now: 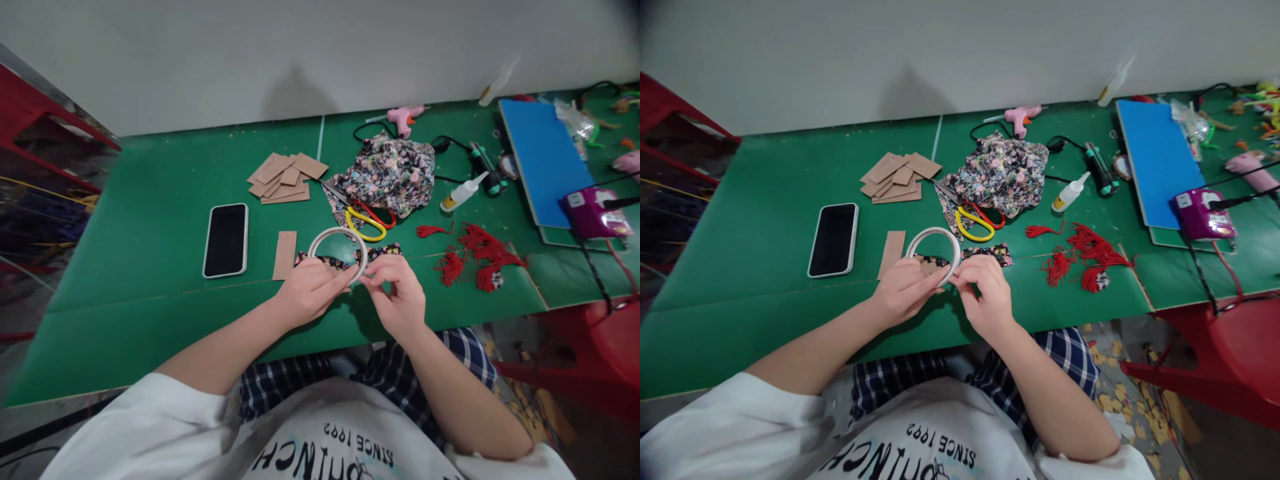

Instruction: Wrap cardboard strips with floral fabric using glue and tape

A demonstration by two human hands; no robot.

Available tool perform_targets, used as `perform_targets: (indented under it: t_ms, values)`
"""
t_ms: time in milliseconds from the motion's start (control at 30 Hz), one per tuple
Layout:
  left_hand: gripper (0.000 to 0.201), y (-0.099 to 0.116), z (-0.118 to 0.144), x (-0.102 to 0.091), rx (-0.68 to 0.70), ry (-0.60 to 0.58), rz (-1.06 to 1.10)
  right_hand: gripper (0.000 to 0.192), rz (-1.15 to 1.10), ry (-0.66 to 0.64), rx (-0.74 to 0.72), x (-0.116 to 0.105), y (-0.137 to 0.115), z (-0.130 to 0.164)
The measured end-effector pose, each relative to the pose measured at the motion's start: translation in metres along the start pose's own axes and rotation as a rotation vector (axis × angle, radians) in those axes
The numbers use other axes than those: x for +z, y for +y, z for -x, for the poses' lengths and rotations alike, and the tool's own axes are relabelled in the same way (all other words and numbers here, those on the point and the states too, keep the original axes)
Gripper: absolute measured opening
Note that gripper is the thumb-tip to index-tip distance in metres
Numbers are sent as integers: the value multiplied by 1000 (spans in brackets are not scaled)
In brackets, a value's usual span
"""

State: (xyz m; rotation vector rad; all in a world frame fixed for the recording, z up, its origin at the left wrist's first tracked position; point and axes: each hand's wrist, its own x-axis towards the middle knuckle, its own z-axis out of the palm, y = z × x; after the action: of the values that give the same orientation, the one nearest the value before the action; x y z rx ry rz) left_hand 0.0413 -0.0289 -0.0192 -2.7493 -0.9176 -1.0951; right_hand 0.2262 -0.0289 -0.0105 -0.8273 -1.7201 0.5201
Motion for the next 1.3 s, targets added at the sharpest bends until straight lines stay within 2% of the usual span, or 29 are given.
perform_targets:
  t_ms: [100, 267, 833, 933, 1000, 1100, 1167, 1300]
  values:
    - [49, 0, -1, 0, -3, 14, 15, 23, 3, -13, 7, 0, 1, 1]
    - [48, 0, 0, 1, -19, 16, 6, 22, 7, 47, 30, 1, 0, 3]
    - [49, -1, -2, 0, 11, -2, -16, 21, -45, -7, 50, -2, 2, 1]
    - [48, 0, -3, 0, -15, 25, 35, 17, -100, 36, 150, 2, 3, 2]
    - [47, 1, -3, 0, -40, 51, 73, 18, -192, 74, 288, 5, 2, 2]
    - [45, 3, -3, 1, -74, 76, 131, 25, -389, 58, 497, 8, 0, 2]
    - [45, 3, -3, 2, -83, 78, 176, 27, -475, 35, 560, 8, -2, 1]
    - [44, 3, -2, 3, -87, 61, 268, 20, -597, 17, 606, 7, -2, 1]
